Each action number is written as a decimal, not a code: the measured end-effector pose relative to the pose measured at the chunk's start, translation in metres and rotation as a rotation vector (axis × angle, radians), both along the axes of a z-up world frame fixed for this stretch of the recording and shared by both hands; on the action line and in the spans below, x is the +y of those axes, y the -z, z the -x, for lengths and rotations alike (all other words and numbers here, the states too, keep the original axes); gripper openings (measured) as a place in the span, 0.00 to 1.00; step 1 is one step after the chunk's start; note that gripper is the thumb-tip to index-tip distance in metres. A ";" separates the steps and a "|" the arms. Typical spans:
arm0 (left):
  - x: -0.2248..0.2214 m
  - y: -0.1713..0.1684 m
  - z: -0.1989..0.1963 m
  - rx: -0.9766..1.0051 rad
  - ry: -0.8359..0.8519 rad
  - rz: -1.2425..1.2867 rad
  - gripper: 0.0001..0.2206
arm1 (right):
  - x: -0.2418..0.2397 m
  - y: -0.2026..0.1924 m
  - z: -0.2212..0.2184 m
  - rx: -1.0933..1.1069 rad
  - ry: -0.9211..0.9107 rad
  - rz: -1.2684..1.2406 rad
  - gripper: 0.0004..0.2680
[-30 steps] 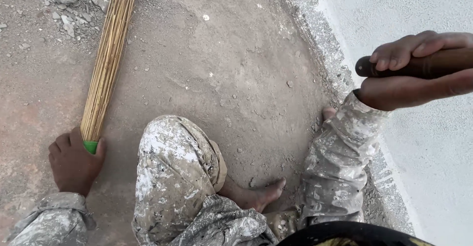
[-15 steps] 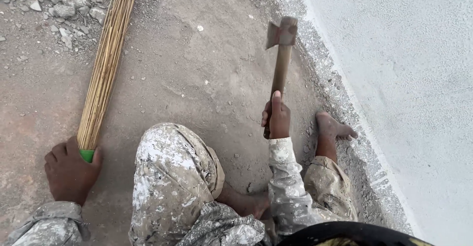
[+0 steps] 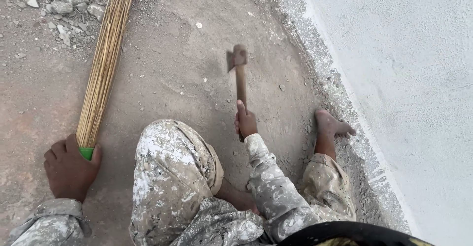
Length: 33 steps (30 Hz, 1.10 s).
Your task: Using an axe to chip away and break a concrete or plastered surface on a rooftop.
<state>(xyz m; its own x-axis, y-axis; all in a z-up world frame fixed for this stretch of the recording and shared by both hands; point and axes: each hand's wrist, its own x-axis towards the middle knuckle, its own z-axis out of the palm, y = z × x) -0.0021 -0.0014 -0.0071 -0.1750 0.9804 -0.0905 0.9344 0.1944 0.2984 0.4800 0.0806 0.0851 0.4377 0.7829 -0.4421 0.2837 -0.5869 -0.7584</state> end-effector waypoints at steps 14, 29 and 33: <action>-0.003 0.001 0.000 0.007 0.016 -0.050 0.31 | 0.057 -0.319 0.010 0.017 -0.173 -1.460 0.28; 0.005 -0.010 -0.001 -0.021 0.008 -0.034 0.33 | 0.015 -0.108 -0.005 0.051 0.023 -0.241 0.25; -0.001 -0.013 0.000 -0.025 0.018 -0.021 0.33 | 0.016 -0.255 -0.001 0.156 -0.088 -0.934 0.26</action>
<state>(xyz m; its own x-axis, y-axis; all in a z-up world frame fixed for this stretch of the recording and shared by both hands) -0.0020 -0.0020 0.0057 -0.1554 0.9851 -0.0737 0.9297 0.1711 0.3261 0.4809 0.0961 0.3397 0.3490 0.8768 0.3307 0.1538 0.2945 -0.9432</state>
